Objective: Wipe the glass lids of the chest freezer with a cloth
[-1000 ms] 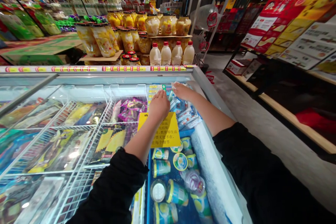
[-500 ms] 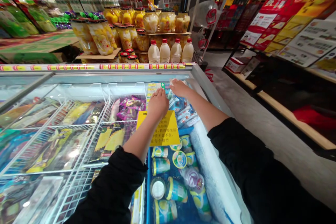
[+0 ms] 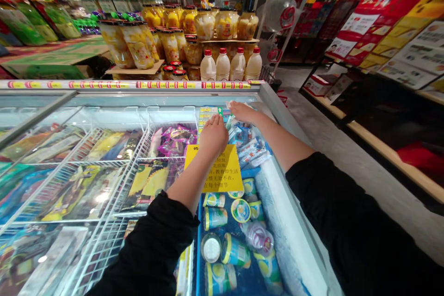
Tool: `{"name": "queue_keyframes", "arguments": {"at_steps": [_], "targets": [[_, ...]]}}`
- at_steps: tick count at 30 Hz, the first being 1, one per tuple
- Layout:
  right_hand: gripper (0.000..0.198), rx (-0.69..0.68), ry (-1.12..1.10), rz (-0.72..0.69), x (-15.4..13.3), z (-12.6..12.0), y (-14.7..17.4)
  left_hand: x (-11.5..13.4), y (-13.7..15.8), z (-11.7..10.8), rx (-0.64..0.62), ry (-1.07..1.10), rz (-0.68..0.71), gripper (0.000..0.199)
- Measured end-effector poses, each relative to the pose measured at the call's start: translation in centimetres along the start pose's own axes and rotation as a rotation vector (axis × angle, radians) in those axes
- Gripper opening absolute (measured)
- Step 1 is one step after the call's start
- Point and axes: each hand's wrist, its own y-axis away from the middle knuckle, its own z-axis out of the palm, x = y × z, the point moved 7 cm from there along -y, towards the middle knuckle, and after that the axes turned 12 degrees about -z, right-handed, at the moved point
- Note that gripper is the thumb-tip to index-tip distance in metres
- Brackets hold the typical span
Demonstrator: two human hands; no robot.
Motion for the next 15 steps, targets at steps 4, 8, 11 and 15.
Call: {"name": "queue_keyframes", "arguments": {"at_steps": [4,8,11,15], "targets": [[0.048,-0.001,-0.098,0.207,1.2,-0.5,1.6,-0.1,0.0,0.0,-0.002,0.01,-0.004,0.056],[0.048,-0.018,-0.134,0.239,1.2,-0.7,2.4,0.0,0.0,0.0,-0.005,0.01,0.0,0.056],[0.052,0.01,-0.185,0.168,0.6,-1.0,1.9,0.1,0.0,-0.1,0.006,0.009,-0.004,0.056],[0.059,-0.008,-0.136,0.184,0.7,-1.5,1.1,0.1,0.1,-0.1,-0.001,0.005,0.0,0.056]]}}
